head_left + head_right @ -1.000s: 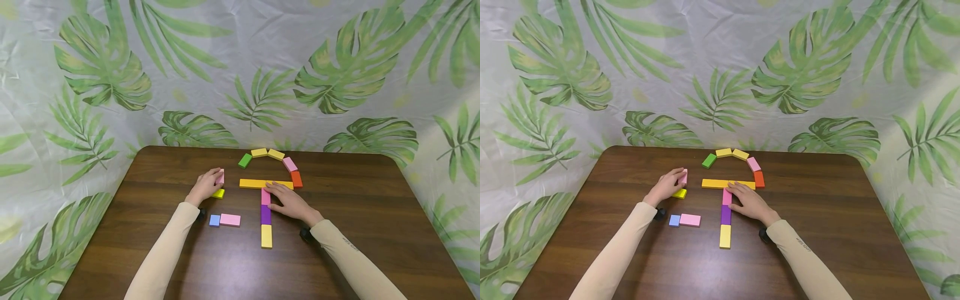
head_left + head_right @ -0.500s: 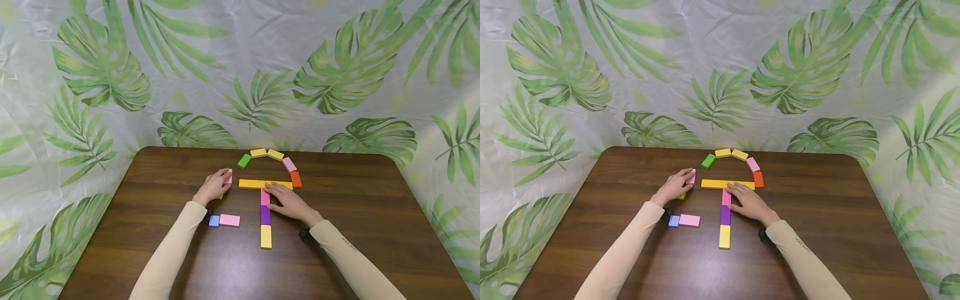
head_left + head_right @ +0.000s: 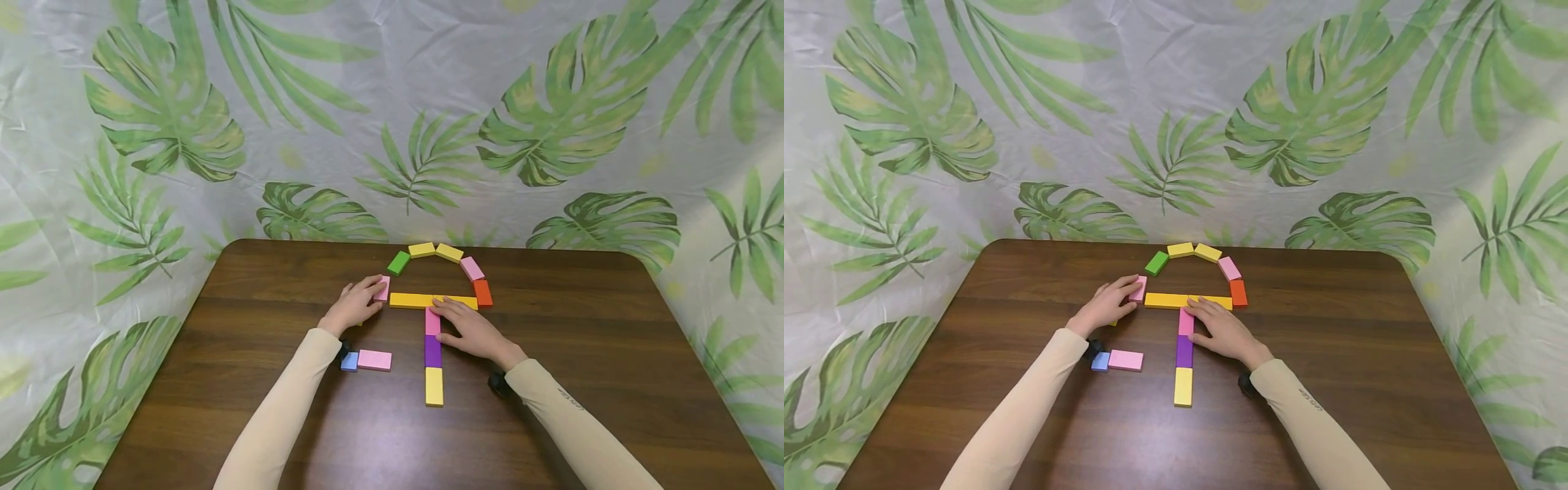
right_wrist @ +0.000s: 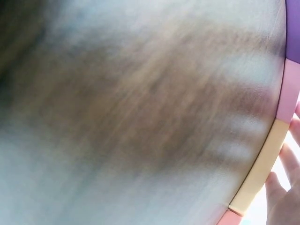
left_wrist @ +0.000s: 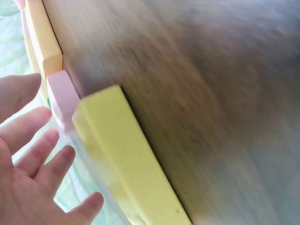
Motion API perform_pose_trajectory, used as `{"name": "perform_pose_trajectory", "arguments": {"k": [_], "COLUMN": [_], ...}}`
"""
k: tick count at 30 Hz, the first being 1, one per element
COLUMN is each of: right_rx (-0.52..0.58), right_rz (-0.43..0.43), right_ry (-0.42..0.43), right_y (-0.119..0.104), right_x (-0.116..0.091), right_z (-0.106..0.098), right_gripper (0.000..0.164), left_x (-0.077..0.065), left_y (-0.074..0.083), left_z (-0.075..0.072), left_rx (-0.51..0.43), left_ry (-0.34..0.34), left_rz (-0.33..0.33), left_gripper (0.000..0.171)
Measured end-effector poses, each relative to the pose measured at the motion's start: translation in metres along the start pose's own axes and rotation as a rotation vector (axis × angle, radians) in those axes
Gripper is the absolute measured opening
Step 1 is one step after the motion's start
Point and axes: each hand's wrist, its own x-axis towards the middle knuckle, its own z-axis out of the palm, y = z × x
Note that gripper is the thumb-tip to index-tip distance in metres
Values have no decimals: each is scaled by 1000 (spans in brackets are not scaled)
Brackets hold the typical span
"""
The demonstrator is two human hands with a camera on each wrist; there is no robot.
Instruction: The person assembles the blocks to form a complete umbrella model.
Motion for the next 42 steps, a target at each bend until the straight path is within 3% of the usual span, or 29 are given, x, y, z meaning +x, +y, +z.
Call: {"name": "perform_pose_trajectory", "arguments": {"k": [6,12,18,30,42], "right_rx": [-2,-3,3,-3,6], "right_rz": [12,17,12,23,33], "right_ry": [-12,-11,-4,-15,-21], "right_y": [2,2,1,2,1], "right_x": [-1,-1,-1,0,1], "right_z": [-1,0,-1,0,1], "right_gripper": [65,64,64,65,65], "left_x": [-7,-4,-2,3,1], "left_y": [-5,-5,-5,-7,-9], "left_z": [-1,1,2,3,-1], "left_rx": [-13,8,-29,11,-23], "left_ry": [-23,-50,-31,-70,-111], "left_rz": [6,15,42,11,15], "left_gripper": [48,50,49,53,54]}}
